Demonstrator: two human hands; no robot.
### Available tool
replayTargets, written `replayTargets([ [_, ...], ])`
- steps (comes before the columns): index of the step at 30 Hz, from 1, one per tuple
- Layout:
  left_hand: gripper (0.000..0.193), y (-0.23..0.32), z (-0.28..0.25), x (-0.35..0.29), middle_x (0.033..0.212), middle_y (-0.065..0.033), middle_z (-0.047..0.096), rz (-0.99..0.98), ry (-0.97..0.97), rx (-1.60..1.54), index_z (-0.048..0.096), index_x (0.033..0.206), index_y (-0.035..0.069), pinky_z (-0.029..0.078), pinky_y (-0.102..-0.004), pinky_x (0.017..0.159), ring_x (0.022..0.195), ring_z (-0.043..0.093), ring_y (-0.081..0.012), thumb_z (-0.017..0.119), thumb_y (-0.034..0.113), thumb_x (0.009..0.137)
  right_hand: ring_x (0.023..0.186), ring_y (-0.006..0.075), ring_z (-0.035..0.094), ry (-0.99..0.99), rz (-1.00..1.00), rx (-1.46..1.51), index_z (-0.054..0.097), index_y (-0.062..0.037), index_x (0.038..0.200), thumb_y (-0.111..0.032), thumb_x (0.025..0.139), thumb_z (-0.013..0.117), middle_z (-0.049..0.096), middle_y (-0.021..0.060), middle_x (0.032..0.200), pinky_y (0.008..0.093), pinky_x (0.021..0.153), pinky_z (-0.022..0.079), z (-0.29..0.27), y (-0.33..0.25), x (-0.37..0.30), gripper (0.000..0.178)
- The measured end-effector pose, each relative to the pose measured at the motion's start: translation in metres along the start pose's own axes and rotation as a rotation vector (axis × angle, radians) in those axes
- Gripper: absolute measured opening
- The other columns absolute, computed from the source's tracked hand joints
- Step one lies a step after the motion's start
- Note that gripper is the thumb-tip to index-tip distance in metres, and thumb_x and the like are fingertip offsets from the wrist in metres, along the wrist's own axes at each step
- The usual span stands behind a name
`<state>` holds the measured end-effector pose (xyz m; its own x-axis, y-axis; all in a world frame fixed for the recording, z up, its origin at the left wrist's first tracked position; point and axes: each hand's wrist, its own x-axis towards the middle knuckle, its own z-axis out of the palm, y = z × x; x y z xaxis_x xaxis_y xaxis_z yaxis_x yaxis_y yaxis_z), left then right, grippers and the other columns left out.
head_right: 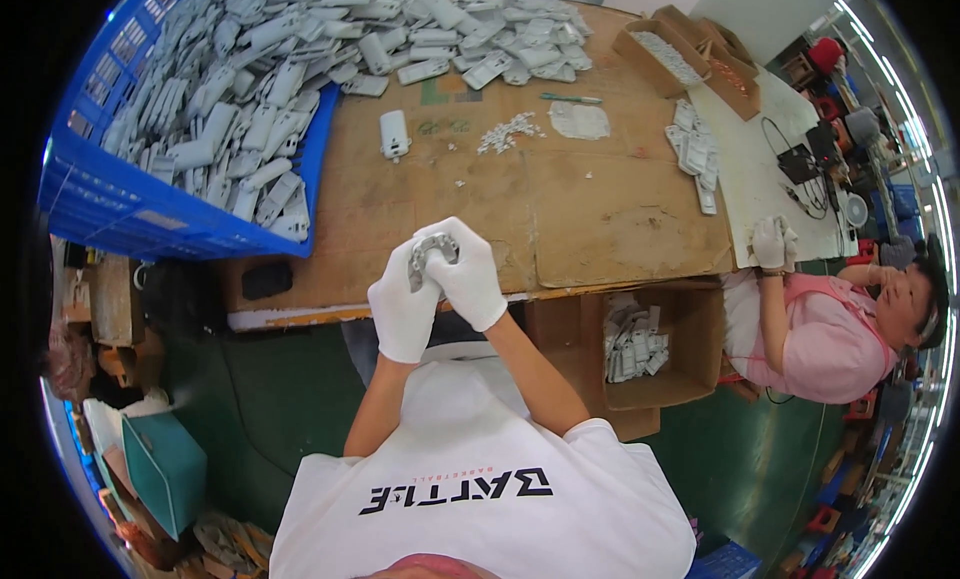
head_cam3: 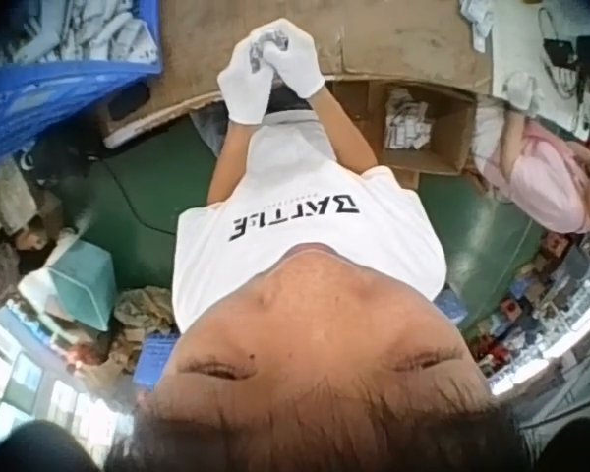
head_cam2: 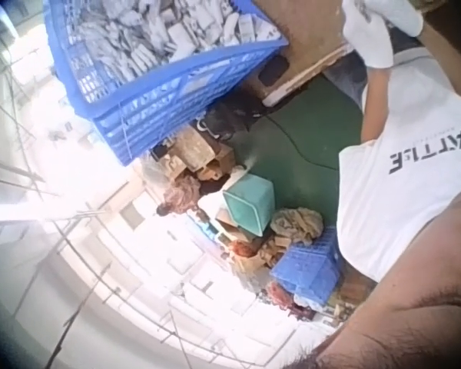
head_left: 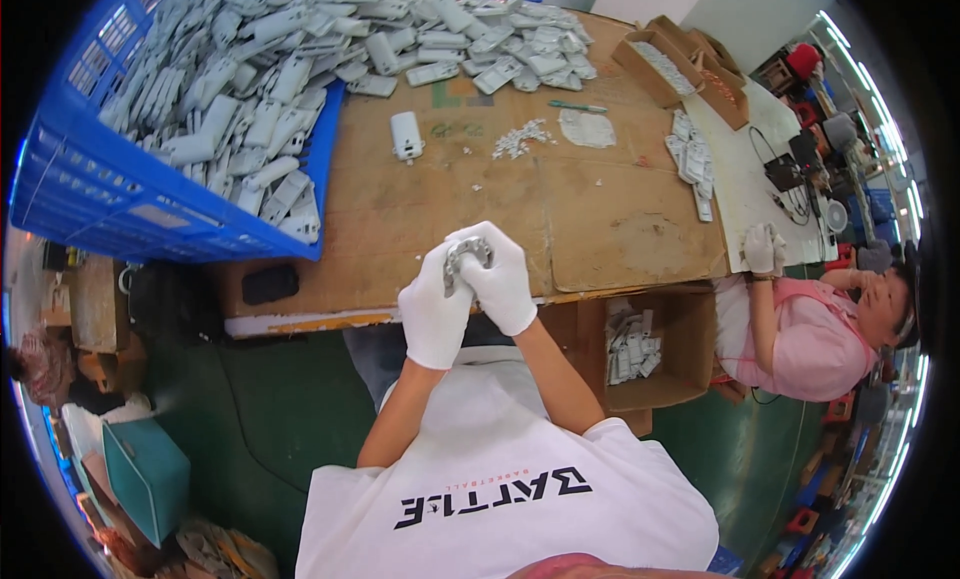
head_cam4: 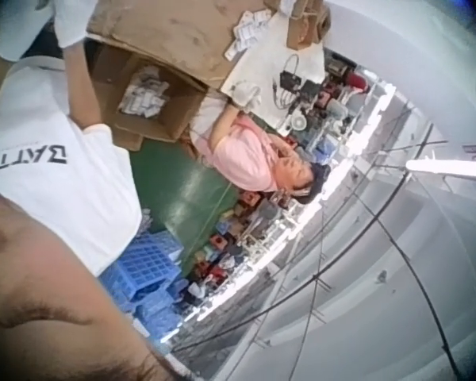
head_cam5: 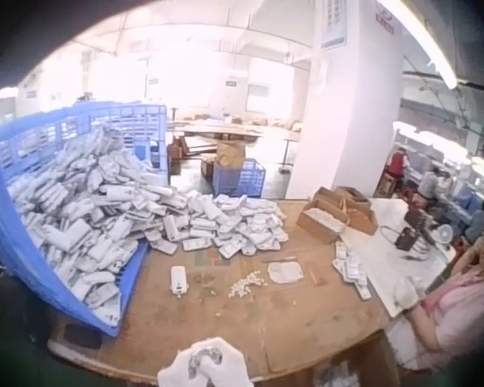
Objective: The person assembles small white plastic components into a larger housing component by hand at a factory workbench.
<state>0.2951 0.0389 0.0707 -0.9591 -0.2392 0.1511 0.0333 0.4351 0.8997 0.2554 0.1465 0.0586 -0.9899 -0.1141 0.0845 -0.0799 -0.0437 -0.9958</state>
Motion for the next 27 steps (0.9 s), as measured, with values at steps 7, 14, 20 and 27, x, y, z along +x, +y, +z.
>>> replayTargets([
  [7, 0.034, 0.008, 0.005, 0.001, 0.098, -0.0141, 0.075, -0.060, -0.045, -0.054, 0.064, 0.120, 0.002, 0.053, -0.0283, 0.080, 0.089, 0.071, -0.0144, 0.064, 0.003, 0.086, 0.087, 0.0090, 0.060, -0.056, -0.007, 0.004, 0.063, 0.0002, 0.105, 0.004, 0.079, 0.049, 0.065, 0.0045, 0.090, 0.0253, 0.080, 0.050, -0.008, -0.002, 0.004, 0.029],
  [14, 0.034, 0.010, 0.012, 0.008, 0.102, -0.0153, 0.074, -0.113, -0.119, -0.034, 0.064, 0.120, 0.000, 0.054, -0.0300, 0.085, 0.097, 0.071, -0.0162, 0.062, 0.001, 0.085, 0.090, 0.0094, 0.061, 0.022, 0.037, 0.018, 0.064, 0.0002, 0.108, 0.005, 0.082, 0.048, 0.066, 0.0055, 0.093, 0.0264, 0.084, 0.051, -0.014, 0.003, 0.002, 0.030],
  [20, 0.032, 0.003, 0.030, 0.010, 0.090, -0.0211, 0.070, 0.104, -0.063, -0.094, 0.065, 0.114, 0.004, 0.055, -0.0386, 0.072, 0.084, 0.071, -0.0356, 0.065, 0.002, 0.082, 0.080, 0.0095, 0.061, 0.188, -0.014, 0.044, 0.064, 0.0003, 0.101, 0.008, 0.076, 0.047, 0.065, 0.0045, 0.087, 0.0257, 0.075, 0.052, -0.021, 0.004, 0.003, 0.031],
  [27, 0.029, 0.001, 0.023, 0.016, 0.088, -0.0174, 0.071, 0.075, -0.029, -0.146, 0.065, 0.113, 0.003, 0.055, -0.0341, 0.069, 0.079, 0.073, -0.0286, 0.068, 0.006, 0.084, 0.104, 0.0130, 0.060, 0.040, -0.015, 0.059, 0.060, -0.0006, 0.123, -0.001, 0.080, 0.050, 0.064, 0.0072, 0.113, 0.0282, 0.094, 0.047, -0.024, -0.002, -0.006, 0.044],
])
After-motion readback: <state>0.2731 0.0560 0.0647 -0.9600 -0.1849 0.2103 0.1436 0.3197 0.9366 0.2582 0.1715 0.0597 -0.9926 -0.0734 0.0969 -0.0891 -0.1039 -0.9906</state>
